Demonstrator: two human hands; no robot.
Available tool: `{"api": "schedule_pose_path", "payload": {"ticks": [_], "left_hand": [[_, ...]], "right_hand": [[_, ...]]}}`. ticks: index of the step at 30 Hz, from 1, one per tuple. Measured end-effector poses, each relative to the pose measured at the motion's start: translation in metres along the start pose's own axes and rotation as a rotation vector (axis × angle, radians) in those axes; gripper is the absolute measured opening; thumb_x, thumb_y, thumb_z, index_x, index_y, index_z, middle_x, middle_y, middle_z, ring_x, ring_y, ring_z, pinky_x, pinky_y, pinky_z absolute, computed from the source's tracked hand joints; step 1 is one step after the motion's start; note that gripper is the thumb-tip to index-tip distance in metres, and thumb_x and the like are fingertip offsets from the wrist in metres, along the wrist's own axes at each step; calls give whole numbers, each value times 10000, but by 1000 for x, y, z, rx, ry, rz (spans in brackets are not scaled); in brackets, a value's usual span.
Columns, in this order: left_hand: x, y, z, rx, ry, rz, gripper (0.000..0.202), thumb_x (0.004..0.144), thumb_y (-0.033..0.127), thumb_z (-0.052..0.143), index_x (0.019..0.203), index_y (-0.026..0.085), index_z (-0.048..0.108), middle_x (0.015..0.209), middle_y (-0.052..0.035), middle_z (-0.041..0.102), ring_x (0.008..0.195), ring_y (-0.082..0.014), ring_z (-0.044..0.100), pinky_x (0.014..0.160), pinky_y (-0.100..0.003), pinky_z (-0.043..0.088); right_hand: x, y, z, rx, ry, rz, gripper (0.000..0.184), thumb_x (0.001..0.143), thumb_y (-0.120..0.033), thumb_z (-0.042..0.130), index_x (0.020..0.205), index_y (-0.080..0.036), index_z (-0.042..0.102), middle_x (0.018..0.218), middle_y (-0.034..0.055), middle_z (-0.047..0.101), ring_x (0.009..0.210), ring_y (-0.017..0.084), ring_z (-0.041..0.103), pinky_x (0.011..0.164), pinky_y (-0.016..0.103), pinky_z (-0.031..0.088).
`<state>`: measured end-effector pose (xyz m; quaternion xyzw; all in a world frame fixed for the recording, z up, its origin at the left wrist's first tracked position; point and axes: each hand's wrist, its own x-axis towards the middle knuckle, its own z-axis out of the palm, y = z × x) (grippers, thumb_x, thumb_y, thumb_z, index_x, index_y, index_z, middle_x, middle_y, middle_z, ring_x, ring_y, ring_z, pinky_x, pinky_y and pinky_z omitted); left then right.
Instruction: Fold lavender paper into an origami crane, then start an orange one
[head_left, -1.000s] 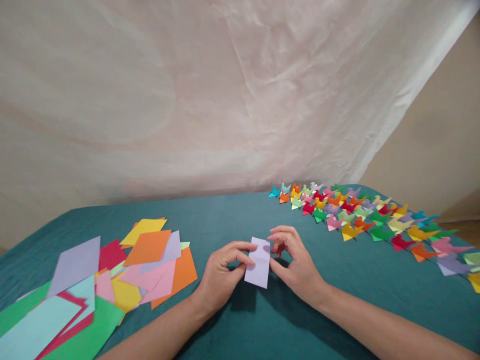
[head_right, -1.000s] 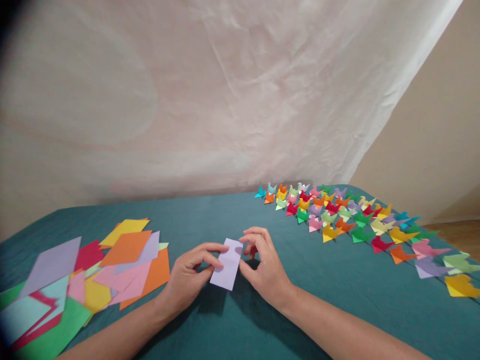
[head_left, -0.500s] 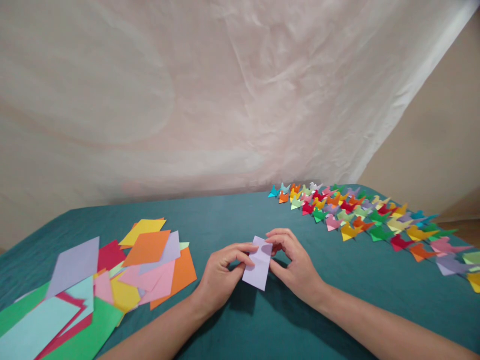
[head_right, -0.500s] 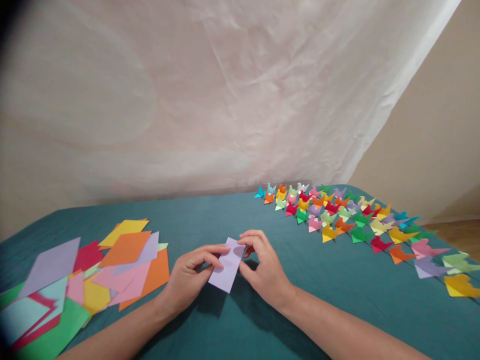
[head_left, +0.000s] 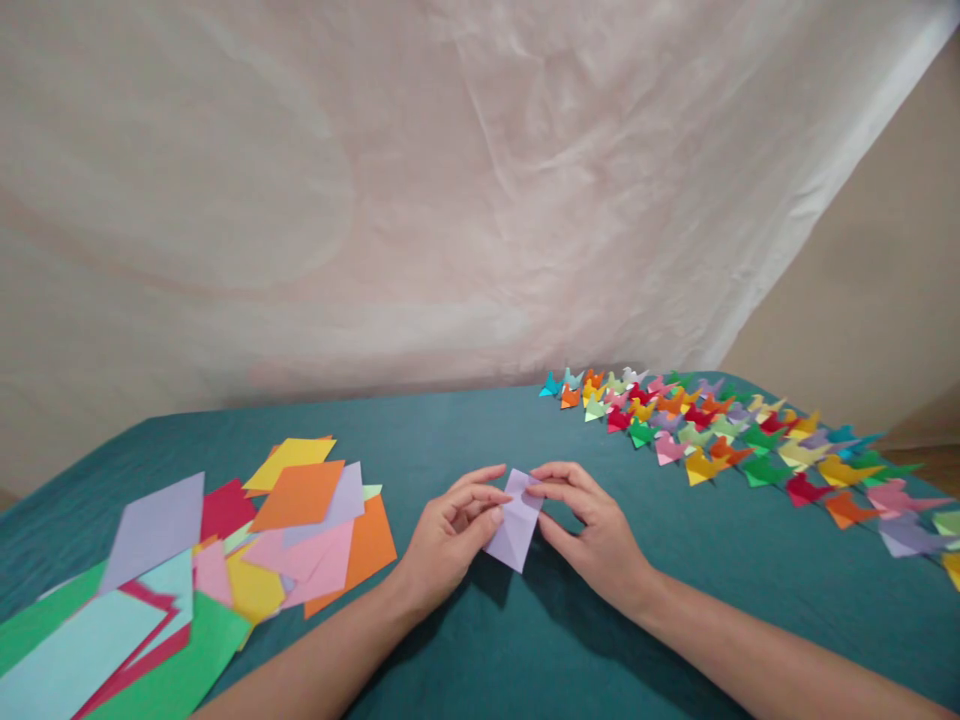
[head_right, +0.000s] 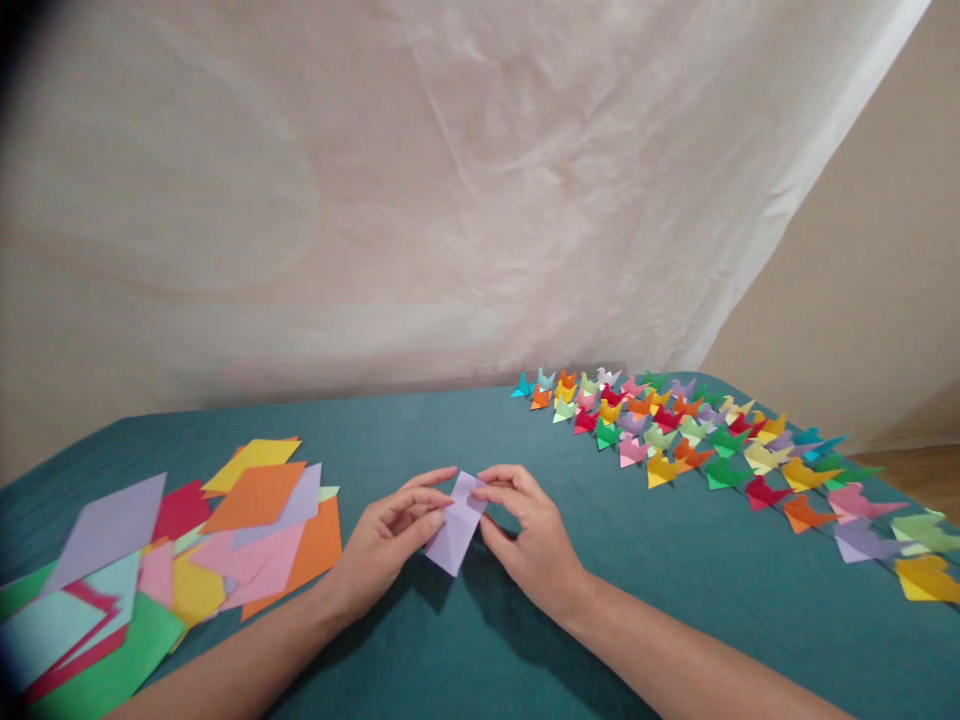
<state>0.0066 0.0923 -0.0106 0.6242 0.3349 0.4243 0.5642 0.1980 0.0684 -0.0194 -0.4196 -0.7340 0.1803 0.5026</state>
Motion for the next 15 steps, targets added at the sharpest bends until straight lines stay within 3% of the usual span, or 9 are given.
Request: {"api": "schedule_pose_path", "payload": {"ticks": [7,15], "left_hand": [[4,-2,0,-106,13,-213,383,681,352,737,1005,154,678,963,-96,687,844,-209,622,759,-313,474],[3,0,0,-63,51,-220,375,658,362,745,959,142,705,960,-92,692,829,-203,623,757,-313,482]], "right_hand": [[0,-2,-1,-19,25,-1,285,783,-96,544,1024,-226,624,1051,70,546,1006,185,545,884,333,461],[0,-3,-1,-15,12,17,327,776,-83,498,1036,-240,620,1061,74,536,1015,198,537,896,373,458]]}}
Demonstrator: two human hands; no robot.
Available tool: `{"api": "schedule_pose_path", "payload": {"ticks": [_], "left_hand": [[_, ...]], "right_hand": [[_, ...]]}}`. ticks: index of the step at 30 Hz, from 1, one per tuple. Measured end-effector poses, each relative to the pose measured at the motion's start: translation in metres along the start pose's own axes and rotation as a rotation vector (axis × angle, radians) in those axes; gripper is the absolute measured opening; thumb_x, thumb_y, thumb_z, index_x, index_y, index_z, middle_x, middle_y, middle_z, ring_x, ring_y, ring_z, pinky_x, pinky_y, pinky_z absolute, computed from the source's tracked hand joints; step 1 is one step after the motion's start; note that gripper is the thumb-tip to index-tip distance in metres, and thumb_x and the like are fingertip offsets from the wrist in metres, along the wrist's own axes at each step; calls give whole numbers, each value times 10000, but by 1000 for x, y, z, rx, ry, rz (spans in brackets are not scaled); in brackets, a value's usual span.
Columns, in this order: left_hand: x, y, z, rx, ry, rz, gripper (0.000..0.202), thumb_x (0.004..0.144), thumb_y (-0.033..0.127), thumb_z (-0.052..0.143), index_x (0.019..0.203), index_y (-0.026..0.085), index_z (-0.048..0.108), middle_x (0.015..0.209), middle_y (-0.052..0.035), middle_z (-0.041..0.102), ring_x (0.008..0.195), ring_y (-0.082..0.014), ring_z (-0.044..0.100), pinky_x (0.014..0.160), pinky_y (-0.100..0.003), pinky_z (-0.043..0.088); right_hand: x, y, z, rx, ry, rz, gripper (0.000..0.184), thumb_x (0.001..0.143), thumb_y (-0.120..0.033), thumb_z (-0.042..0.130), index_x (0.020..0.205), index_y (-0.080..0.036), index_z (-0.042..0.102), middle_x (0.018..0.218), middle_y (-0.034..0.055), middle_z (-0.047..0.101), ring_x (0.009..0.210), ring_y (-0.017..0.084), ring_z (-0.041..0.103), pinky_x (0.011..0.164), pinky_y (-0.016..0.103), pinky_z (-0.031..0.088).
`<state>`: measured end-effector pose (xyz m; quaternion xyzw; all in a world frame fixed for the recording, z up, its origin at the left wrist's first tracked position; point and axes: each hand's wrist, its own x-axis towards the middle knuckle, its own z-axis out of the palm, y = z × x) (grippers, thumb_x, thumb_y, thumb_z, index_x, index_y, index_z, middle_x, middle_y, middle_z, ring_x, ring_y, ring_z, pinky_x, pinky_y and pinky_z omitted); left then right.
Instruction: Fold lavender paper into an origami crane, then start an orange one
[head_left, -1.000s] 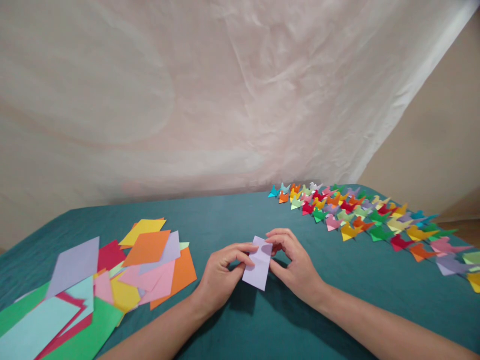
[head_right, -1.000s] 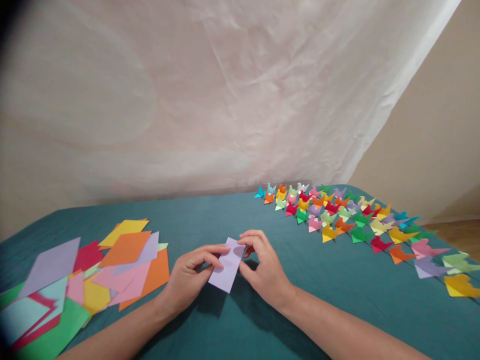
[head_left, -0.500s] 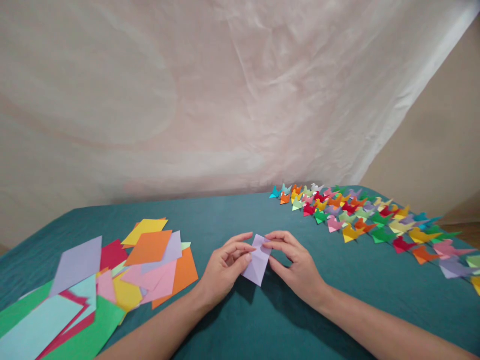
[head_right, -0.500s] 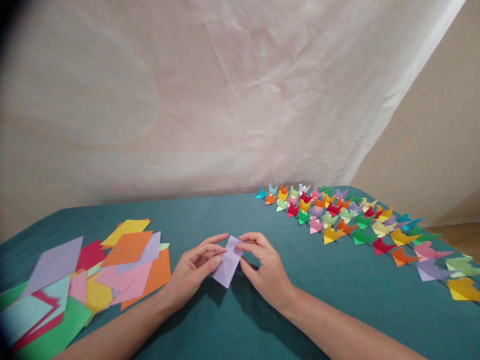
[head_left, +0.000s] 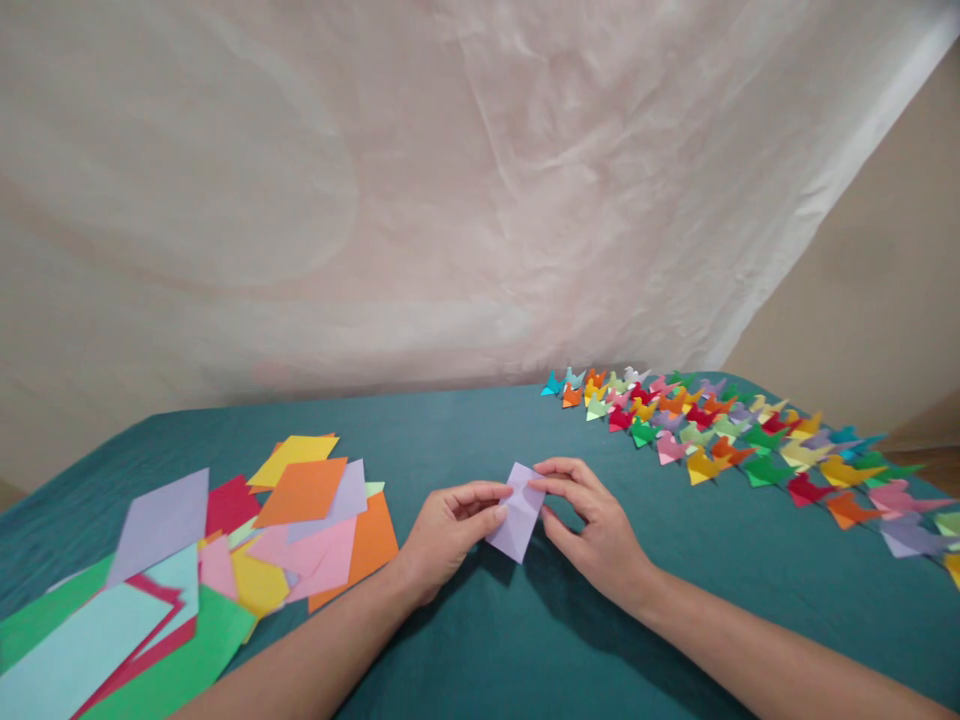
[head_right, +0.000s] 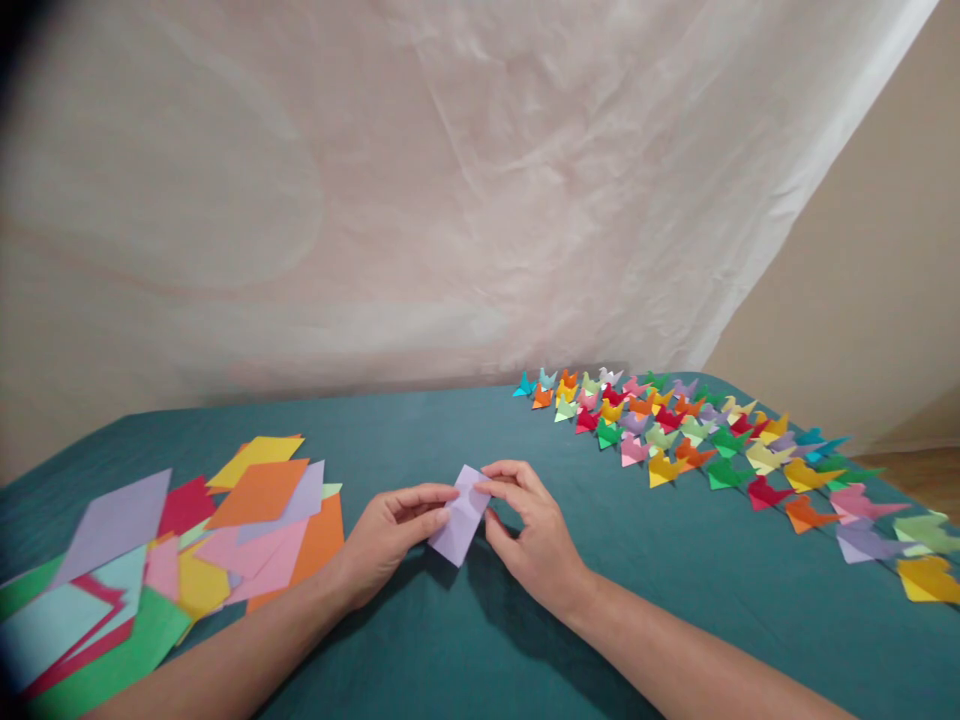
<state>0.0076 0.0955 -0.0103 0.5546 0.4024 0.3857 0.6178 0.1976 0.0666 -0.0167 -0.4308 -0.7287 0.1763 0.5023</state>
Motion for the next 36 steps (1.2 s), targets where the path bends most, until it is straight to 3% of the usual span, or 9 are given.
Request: {"api": "schedule_pose_path", "payload": {"ticks": [4,8,12,17,36], "left_hand": [[0,1,-1,19,30,32,354,664,353,737,949,145,713,1039,-100,673,896,-220,615,792,-322,479],[1,0,-1,17,43,33,337,669,347,731,941,147,717,1044,-100,673,908,-224,612,803,-327,480],[1,0,-1,10,38,40,319,681,340,724,937,149,719,1044,-97,673,917,-227,611,817,-337,481],[1,1,-1,18,22,39,308,692,332,716,941,152,718,1057,-94,667,917,-219,611,822,-330,477],[1,0,-2,52,10,42,314,688,332,717,950,160,716,1058,-89,666,920,-227,609,817,-335,480]], "right_hand": [[0,1,-1,33,-5,21,375,763,-55,437,1036,-241,613,1063,74,528,1039,209,515,901,397,449],[0,3,-3,123,-13,93,274,815,-121,457,1025,-224,600,1098,83,503,1047,210,503,870,371,468],[1,5,-1,205,3,186,175,849,-221,502,1009,-205,571,1012,69,534,913,179,549,814,331,483],[0,8,1,294,-28,311,194,859,-288,514,1024,-187,531,891,45,579,800,157,566,737,294,488],[0,8,2,330,-30,327,172,868,-291,498,997,-191,551,865,34,590,776,153,572,721,283,493]]}}
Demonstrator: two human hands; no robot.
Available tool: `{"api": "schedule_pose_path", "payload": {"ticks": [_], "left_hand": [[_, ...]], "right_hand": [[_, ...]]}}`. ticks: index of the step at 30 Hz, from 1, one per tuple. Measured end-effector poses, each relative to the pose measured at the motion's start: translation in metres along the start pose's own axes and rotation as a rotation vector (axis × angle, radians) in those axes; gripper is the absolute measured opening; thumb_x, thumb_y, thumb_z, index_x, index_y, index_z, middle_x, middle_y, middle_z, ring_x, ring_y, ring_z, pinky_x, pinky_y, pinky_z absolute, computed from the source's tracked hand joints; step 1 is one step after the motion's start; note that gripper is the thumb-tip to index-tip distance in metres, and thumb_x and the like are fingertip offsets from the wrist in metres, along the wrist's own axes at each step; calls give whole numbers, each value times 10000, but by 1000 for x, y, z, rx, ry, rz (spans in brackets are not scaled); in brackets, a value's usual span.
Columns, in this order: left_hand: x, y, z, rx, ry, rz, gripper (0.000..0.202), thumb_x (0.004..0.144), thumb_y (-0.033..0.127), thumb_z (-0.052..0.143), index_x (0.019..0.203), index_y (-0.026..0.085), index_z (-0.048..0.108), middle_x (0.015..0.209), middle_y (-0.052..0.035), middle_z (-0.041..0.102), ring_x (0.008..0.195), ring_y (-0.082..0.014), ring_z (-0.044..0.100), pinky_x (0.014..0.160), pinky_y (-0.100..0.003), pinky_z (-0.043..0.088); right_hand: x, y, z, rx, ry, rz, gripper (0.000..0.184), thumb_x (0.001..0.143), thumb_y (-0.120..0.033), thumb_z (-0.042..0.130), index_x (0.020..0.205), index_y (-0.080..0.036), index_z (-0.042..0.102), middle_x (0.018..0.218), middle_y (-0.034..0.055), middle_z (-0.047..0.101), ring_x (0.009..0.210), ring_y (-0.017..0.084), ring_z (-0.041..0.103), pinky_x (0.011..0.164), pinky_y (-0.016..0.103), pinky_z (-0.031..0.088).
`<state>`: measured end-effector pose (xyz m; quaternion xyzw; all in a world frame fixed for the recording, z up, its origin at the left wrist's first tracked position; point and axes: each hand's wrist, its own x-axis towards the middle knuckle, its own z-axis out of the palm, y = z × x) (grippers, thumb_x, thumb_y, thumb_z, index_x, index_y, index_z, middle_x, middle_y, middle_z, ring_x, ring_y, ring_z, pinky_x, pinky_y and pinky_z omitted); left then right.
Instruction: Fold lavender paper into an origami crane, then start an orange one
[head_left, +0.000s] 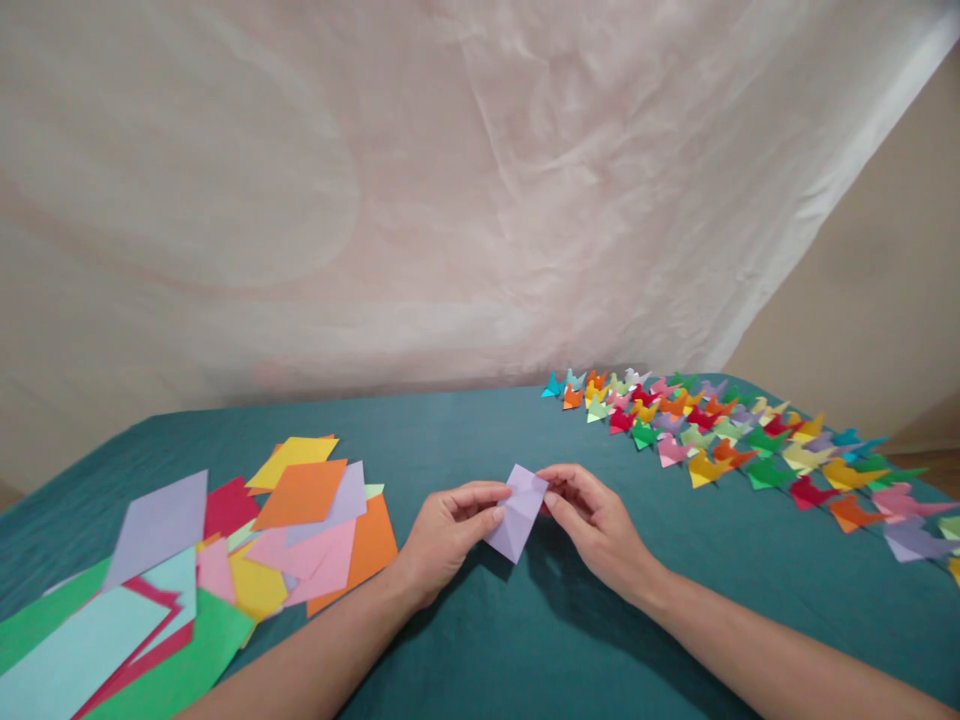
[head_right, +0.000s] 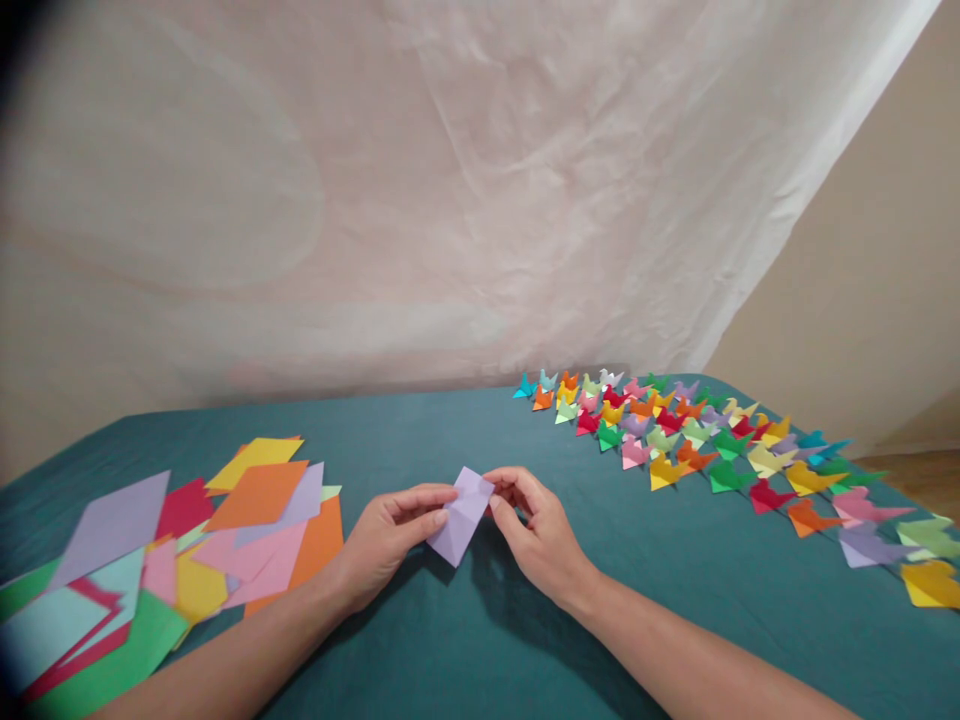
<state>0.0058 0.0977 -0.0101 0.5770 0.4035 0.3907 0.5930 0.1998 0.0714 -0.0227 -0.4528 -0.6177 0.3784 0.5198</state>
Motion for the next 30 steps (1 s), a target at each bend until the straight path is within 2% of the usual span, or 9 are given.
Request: {"api": "schedule_pose_path", "payload": {"ticks": [9,13,18,23,30], "left_hand": [[0,-1,0,1,-3,-9,333,679,338,720,959,159,712,1033,-90,673,892,-223,614,787,-330,487],[0,0,0,-4,-30,-17,307,677,318,715,945,168,716,1042,-79,670,898,-212,605,796,-311,470],[0,2,0,26,-43,-5,316,686,325,705,958,165,713,1077,-82,655,935,-222,594,819,-318,459],[0,0,0,16,-45,-7,331,688,331,715,977,171,707,1084,-84,653,956,-233,591,834,-334,460],[1,-3,-1,-21,-81,-20,357,695,332,713,1009,162,692,1091,-85,649,954,-226,590,853,-337,446]], "right_hand": [[0,3,0,-67,13,-25,185,843,-257,509,1014,-192,544,858,33,591,761,152,575,702,285,495],[0,0,0,-128,-15,-73,153,818,-218,521,965,-198,558,915,38,576,761,145,563,691,274,487],[1,-1,1,-105,5,-96,203,811,-191,530,1014,-208,535,950,43,555,785,146,568,690,273,490],[2,1,0,-158,-67,-197,195,810,-161,528,977,-225,606,1046,65,534,924,177,556,747,296,493],[2,0,1,-189,-135,-206,253,819,-131,523,1014,-242,640,975,49,564,873,160,567,758,289,482]]}}
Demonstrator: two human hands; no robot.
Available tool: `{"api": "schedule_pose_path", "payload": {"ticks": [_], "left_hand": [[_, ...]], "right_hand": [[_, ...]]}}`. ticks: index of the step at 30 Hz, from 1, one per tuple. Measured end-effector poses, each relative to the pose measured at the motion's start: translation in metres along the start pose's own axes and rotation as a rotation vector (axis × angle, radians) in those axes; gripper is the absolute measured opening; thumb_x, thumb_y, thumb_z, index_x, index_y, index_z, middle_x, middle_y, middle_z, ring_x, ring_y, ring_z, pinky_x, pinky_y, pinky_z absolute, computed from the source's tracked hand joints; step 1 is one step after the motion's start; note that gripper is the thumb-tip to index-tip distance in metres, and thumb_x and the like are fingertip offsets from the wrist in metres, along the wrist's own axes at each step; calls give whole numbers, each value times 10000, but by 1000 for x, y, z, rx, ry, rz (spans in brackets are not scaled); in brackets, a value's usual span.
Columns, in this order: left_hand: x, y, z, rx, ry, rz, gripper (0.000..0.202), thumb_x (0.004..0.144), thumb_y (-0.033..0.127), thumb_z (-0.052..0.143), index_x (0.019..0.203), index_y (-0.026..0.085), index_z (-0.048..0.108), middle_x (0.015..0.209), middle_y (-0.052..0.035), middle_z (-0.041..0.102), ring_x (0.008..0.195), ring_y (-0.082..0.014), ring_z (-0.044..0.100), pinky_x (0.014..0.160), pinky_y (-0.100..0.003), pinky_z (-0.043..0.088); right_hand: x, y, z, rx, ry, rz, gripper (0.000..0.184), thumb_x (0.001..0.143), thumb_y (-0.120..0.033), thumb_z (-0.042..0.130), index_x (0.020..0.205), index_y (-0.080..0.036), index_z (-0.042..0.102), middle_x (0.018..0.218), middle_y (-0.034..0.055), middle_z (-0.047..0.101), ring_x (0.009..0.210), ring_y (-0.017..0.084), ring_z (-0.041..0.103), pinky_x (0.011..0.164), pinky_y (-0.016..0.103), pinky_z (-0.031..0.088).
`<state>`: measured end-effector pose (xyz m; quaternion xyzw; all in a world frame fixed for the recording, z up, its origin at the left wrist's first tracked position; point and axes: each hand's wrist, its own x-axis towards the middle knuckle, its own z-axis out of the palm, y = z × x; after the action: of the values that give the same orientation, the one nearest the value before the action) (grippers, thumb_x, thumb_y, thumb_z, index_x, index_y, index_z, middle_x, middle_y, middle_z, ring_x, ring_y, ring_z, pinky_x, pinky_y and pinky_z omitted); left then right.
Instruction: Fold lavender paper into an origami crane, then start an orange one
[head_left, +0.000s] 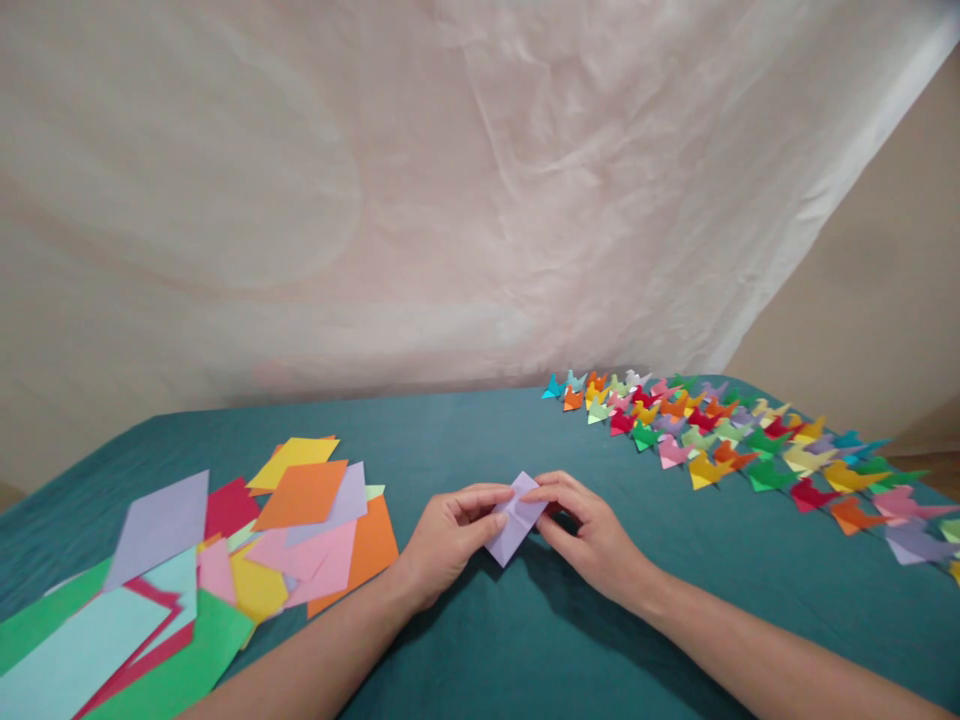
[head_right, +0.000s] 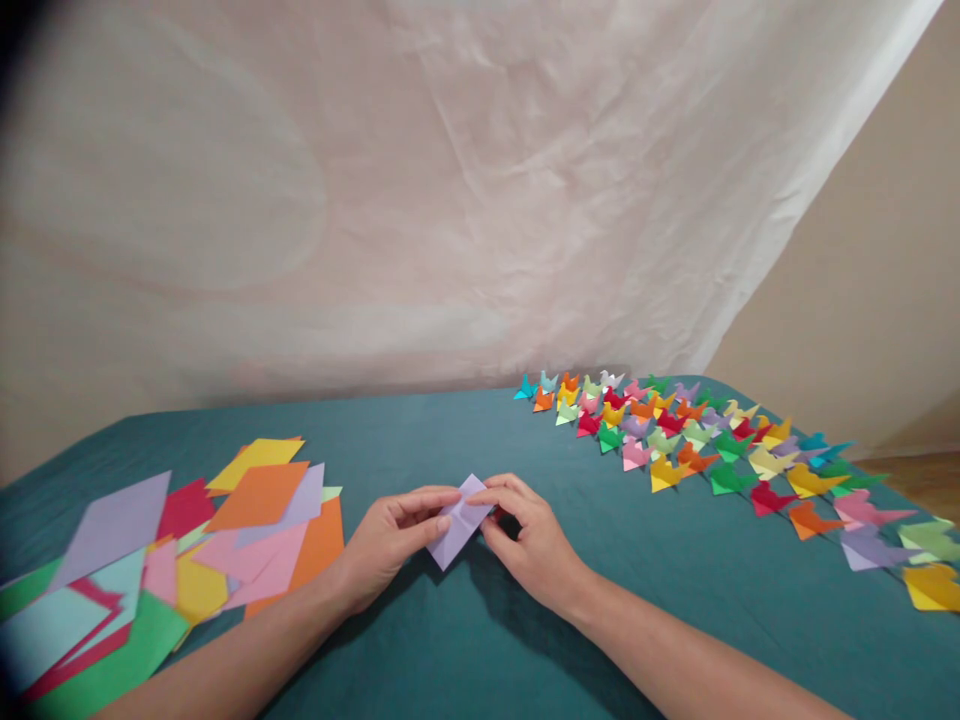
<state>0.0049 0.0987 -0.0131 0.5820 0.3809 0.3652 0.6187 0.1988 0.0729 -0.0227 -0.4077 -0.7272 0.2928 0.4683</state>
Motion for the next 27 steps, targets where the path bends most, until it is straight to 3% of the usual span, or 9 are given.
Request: {"api": "schedule_pose_path", "payload": {"ticks": [6,13,19,27], "left_hand": [[0,0,0,-38,-36,-9,367,699,315,713,1032,163,683,1128,-90,630,984,-225,572,890,-339,420],[0,4,-1,-36,-127,44,294,765,282,661,1039,177,681,1116,-77,625,1007,-209,552,909,-312,398],[0,4,-1,-58,-80,2,261,747,284,686,976,160,694,1001,-63,655,894,-173,569,829,-275,419],[1,-2,0,-64,-63,40,234,699,276,729,893,146,712,968,-66,634,832,-153,566,751,-248,436]], "right_hand": [[0,1,1,12,-44,1,316,813,-96,524,1069,-246,634,1005,46,558,924,156,558,833,291,452],[0,-1,-2,54,5,72,280,821,-116,514,1027,-238,658,981,40,569,901,155,565,813,279,447],[0,3,-3,129,26,150,219,828,-157,510,962,-216,674,993,44,583,885,154,577,730,253,458],[0,1,-1,150,26,147,174,787,-139,555,916,-201,653,980,38,597,876,152,586,725,249,466]]}}
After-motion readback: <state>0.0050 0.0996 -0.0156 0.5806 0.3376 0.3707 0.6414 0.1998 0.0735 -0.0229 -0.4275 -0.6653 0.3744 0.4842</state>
